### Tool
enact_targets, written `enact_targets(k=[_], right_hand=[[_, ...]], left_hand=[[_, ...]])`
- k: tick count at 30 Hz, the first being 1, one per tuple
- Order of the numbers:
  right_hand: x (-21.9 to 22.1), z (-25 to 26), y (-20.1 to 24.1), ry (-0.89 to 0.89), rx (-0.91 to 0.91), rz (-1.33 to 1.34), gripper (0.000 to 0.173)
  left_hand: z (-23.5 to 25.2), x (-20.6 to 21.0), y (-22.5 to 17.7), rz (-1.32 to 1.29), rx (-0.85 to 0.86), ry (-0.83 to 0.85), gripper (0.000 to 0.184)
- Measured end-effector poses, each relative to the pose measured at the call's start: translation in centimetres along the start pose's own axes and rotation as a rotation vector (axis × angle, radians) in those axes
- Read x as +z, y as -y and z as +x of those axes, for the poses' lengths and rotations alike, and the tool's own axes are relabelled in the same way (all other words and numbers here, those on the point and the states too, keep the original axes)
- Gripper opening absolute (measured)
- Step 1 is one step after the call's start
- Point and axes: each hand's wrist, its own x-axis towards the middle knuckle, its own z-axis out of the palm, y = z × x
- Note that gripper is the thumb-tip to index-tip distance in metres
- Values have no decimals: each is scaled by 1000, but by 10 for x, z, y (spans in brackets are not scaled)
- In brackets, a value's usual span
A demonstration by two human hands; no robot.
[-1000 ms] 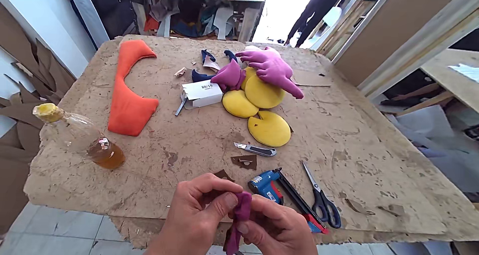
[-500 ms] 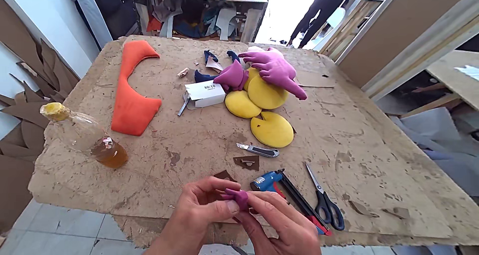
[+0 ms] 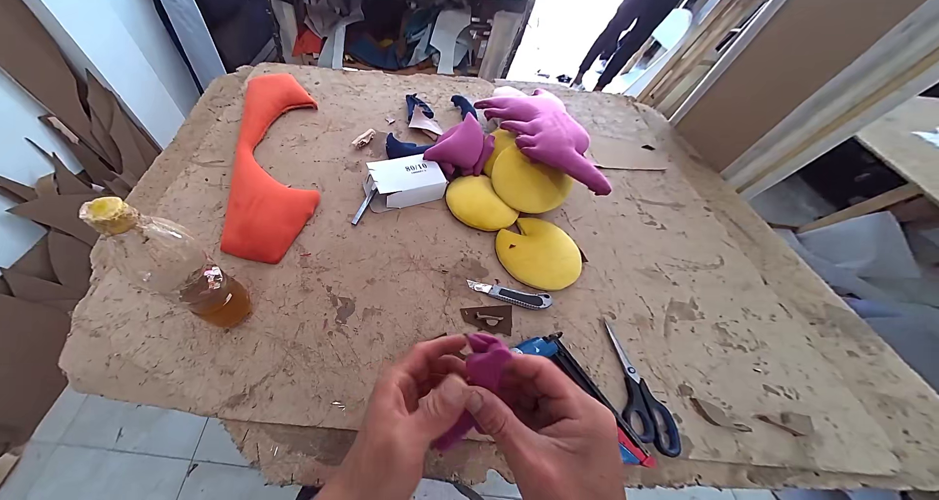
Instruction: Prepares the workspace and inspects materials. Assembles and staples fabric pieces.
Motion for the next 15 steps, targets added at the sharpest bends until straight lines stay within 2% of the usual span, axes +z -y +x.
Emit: enact_targets(k=[1, 4, 6, 8, 9, 12, 15], right_hand=[[0, 1, 1, -14, 38, 74, 27], [-10, -3, -1, 73, 58, 194, 18], [-25, -4, -5, 146, -2, 127, 27], [-39, -2, -11, 212, -120, 28, 45], [-44, -1, -14, 245, -180, 20, 47], [-51, 4, -20, 329, -345, -10, 35], [-56, 10, -19, 380, -407, -57, 31]], left_hand=[[-3, -1, 2, 119, 47, 34, 62], [-15, -3, 0, 276, 102, 31, 34], [-23, -9, -7, 288, 81, 45, 21], [-28, -17, -18, 278, 22, 121, 18], [-29, -19, -22, 263, -15, 154, 17], [-29, -23, -26, 198, -92, 235, 15], [-28, -24, -30, 197, -132, 282, 15]])
